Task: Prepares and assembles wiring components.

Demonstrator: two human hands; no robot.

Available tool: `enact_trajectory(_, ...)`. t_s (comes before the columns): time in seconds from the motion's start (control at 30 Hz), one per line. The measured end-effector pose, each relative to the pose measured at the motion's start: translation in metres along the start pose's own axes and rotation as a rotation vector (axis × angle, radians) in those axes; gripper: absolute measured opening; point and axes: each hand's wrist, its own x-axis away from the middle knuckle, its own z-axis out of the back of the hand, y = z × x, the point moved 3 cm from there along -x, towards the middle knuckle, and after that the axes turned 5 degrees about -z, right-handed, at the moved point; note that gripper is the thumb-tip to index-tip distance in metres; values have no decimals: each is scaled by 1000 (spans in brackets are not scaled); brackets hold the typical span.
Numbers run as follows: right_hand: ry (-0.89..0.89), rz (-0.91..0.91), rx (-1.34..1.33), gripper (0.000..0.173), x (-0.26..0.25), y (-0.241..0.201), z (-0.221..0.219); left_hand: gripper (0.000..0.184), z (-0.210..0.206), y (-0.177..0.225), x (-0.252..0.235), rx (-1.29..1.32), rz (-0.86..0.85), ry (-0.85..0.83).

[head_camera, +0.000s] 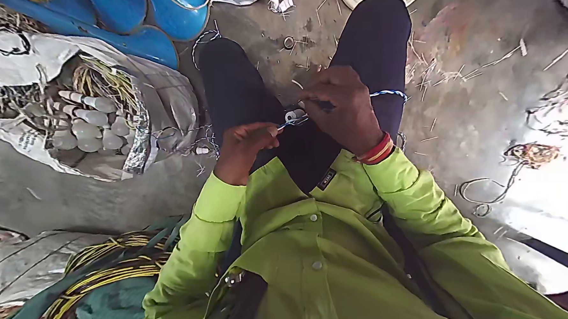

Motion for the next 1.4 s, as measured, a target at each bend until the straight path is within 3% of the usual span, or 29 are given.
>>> enact_trajectory(0.13, 121, 215, 129, 13, 7, -8, 2, 17, -1, -1, -2, 6, 18, 5)
enact_trajectory(0.23, 66, 385, 109, 17, 15, -14, 3, 16, -2, -2, -4, -3, 29, 9)
enact_trajectory(0.47, -113, 103, -160, 17, 11, -12, 6, 18, -2, -3, -1, 33, 47, 27)
enact_trajectory(0.77, -255, 104, -126, 20, 12, -11, -3, 19, -2, 0, -3, 32, 33, -36)
enact_trajectory(0.97, -275, 38, -12, 24, 13, -12, -9, 18, 3, 7, -10, -326, -238, -195)
enact_trajectory(1.1, -283, -54, 82, 25, 15, -13, -13, 20, -2, 12, -7, -839, -533, -84)
enact_trajectory(1.2, -341, -130, 111, 28, 11, -17, -14, 18, -9, 10, -4, -1084, -798, -25)
enact_trajectory(1.3, -441, -218, 116, 31, 4, -22, -11, 15, -10, 12, -4, -1158, -944, -6)
enact_trajectory(1.4, -490, -294, 118, 30, 0, -26, -11, 12, -11, 15, -6, -1109, -965, -19)
